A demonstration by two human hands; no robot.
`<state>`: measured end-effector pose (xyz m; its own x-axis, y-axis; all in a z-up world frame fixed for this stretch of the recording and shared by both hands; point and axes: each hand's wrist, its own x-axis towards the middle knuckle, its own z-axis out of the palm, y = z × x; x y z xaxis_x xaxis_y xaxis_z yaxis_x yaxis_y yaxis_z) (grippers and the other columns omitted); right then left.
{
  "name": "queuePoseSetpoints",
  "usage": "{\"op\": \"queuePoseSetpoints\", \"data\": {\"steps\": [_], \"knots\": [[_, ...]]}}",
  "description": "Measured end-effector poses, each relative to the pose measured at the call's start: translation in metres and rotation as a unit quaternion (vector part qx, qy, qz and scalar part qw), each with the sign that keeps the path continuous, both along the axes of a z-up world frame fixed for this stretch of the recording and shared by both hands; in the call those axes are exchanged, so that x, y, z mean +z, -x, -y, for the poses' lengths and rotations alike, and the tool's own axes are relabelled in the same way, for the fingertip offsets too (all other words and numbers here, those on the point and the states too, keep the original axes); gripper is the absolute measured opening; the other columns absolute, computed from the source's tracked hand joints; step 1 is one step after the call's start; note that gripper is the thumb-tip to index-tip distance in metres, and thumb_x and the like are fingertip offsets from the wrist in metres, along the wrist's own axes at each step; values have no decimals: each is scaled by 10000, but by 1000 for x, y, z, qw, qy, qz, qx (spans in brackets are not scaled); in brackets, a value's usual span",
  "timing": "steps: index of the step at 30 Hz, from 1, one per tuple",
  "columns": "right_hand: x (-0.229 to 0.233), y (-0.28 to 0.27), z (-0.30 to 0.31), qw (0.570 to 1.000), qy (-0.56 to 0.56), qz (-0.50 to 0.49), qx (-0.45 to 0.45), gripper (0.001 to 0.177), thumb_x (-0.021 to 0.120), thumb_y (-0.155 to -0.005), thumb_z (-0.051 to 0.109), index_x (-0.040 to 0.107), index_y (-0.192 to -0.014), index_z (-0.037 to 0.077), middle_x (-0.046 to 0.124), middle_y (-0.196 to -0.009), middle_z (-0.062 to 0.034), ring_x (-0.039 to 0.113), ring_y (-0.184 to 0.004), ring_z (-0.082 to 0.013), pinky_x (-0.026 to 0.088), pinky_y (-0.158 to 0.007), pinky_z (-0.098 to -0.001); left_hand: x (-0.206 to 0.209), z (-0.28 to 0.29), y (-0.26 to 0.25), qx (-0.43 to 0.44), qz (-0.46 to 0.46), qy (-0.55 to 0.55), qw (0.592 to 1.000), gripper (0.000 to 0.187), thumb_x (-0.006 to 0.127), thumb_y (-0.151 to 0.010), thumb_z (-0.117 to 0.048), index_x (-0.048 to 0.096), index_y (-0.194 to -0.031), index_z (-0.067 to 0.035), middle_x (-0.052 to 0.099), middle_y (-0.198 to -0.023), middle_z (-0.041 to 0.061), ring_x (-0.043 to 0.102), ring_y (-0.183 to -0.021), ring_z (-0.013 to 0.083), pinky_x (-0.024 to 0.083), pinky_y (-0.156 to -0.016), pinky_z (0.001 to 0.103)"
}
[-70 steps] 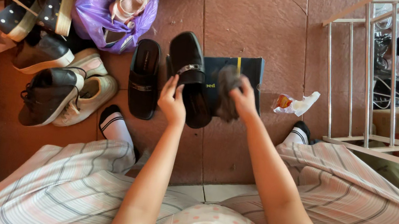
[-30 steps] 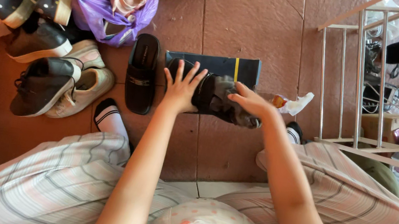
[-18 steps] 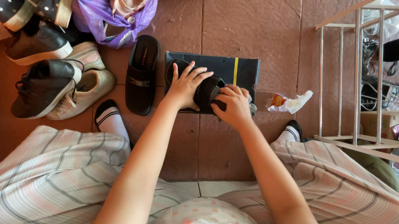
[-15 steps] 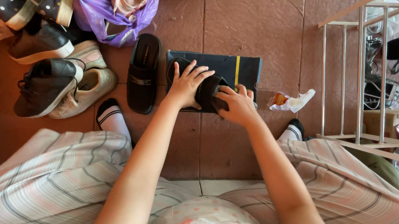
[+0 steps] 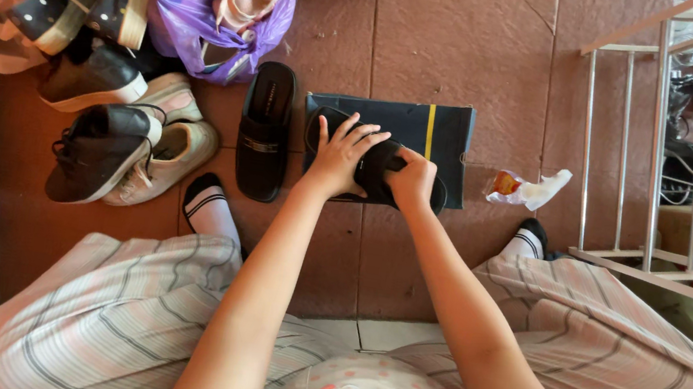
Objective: The person cleans various shoes by wiping them with a cloth, applying a spray from a bottle, and wiping them again, handling loafers and sneakers individually.
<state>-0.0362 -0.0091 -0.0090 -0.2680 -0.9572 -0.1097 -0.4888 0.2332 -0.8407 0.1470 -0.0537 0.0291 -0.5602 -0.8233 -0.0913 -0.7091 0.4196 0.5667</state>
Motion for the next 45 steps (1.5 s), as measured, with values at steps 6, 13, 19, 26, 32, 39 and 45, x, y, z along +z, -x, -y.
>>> {"op": "queuePoseSetpoints", "data": {"steps": [6,13,19,26,32,39,45], "knots": [[-18,7,3,985,41,-133,105,229,807,-673,131,752,-880,53,694,-872,-180,675,-868,-396,540,-757,-458,-1,0,-3,1,-24,-7,1000,1236,1011,-397,-273,435,-1489,-326,435,-1543,-44,231,-1526,317,-20,-1182,749],[12,27,-5,966,-36,-112,229,273,819,-731,159,753,-977,63,715,-1001,-173,680,-973,-384,544,-836,-446,-3,-2,-3,16,-27,-10,999,1218,1013,-391,-251,457,-1471,-329,444,-1530,-63,231,-1535,304,1,-1196,736],[33,48,-27,958,19,-125,258,488,853,-732,229,755,-1201,134,722,-1234,-119,683,-1078,-344,538,-930,-412,0,-3,-1,19,-28,-2,999,1215,1017,-370,-255,470,-1453,-314,468,-1507,-60,245,-1515,308,16,-1185,741],[48,94,-45,967,5,-224,118,415,840,-753,195,748,-1151,125,744,-1140,-96,676,-1056,-349,530,-905,-441,12,-20,-2,47,-5,32,998,1098,1017,-434,-330,507,-1404,-270,509,-1427,-23,357,-1454,292,31,-1143,783],[38,38,-13,931,80,-209,290,352,817,-667,140,707,-997,85,724,-1076,-94,658,-1020,-348,516,-847,-441,-3,-47,11,64,-40,131,989,1091,981,-439,-317,527,-1429,-252,538,-1415,29,418,-1452,302,118,-1220,726],[27,1,-15,951,123,-269,91,233,767,-703,72,758,-925,144,711,-978,-2,668,-947,-272,538,-813,-392,1,-46,8,101,-48,92,989,1111,988,-428,-355,510,-1424,-236,534,-1388,45,427,-1404,300,85,-1186,749],[40,-10,-21,964,76,-257,3,259,837,-672,119,785,-921,170,716,-940,9,666,-895,-272,538,-786,-393,8,-47,7,106,-37,83,990,1058,978,-452,-332,523,-1403,-246,540,-1375,21,446,-1391,268,65,-1175,770]]}}
